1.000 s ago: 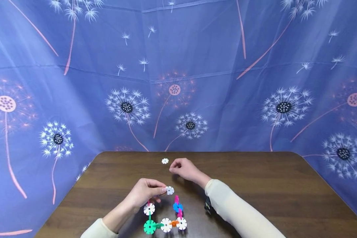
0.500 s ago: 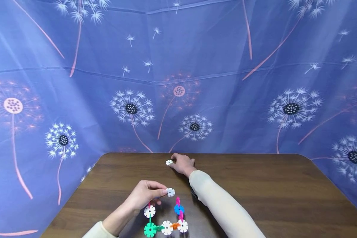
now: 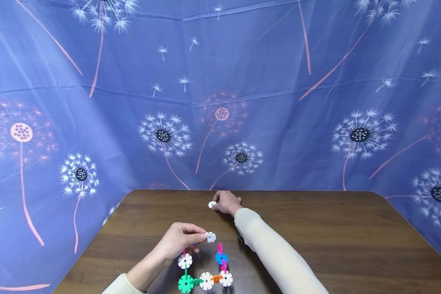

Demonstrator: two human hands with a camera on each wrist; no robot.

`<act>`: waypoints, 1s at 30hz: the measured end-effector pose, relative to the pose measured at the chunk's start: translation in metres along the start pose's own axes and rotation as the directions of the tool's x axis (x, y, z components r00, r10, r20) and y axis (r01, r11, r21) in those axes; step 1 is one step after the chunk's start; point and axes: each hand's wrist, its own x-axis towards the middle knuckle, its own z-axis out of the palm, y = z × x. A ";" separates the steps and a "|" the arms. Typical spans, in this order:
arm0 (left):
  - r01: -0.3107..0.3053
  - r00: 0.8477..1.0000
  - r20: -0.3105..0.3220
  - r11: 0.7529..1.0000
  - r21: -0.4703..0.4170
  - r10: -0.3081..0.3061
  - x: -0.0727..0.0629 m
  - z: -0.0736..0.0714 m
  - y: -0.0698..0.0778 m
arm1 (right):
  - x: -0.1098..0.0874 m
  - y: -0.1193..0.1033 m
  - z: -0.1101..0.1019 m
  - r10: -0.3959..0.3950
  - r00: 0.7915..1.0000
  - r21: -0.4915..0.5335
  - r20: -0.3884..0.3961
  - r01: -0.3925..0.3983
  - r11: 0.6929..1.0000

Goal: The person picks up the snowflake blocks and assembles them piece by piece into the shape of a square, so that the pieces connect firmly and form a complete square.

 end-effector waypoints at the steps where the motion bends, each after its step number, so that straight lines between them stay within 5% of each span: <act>1: -0.001 1.000 -0.003 1.000 0.003 0.001 0.000 0.000 0.000 | -0.002 0.001 -0.002 0.002 1.000 0.018 0.008 -0.002 1.000; 6: 0.007 1.000 -0.006 1.000 0.012 -0.007 0.001 0.000 -0.002 | -0.015 0.014 -0.011 -0.059 0.998 0.247 0.030 0.049 0.968; 10: 0.020 1.000 -0.001 1.000 0.016 -0.020 0.003 0.000 -0.001 | -0.030 0.030 -0.018 -0.114 0.991 0.448 0.068 0.072 0.891; 14: 0.017 1.000 0.012 1.000 0.014 -0.018 0.004 0.000 0.004 | -0.057 0.037 -0.030 -0.073 0.992 0.585 0.104 -0.001 0.811; 18: 0.022 0.999 0.024 0.999 0.032 -0.022 0.006 0.000 0.009 | -0.093 0.034 -0.045 -0.050 0.995 0.660 0.091 -0.023 0.751; 25: 0.023 0.999 0.045 0.999 0.041 -0.025 0.013 0.004 0.017 | -0.148 0.018 -0.069 -0.149 0.987 0.710 0.062 0.062 0.701; 30: 0.030 0.998 0.057 0.999 0.039 -0.033 0.013 0.009 0.016 | -0.169 0.013 -0.070 -0.096 0.978 0.829 0.184 -0.102 0.550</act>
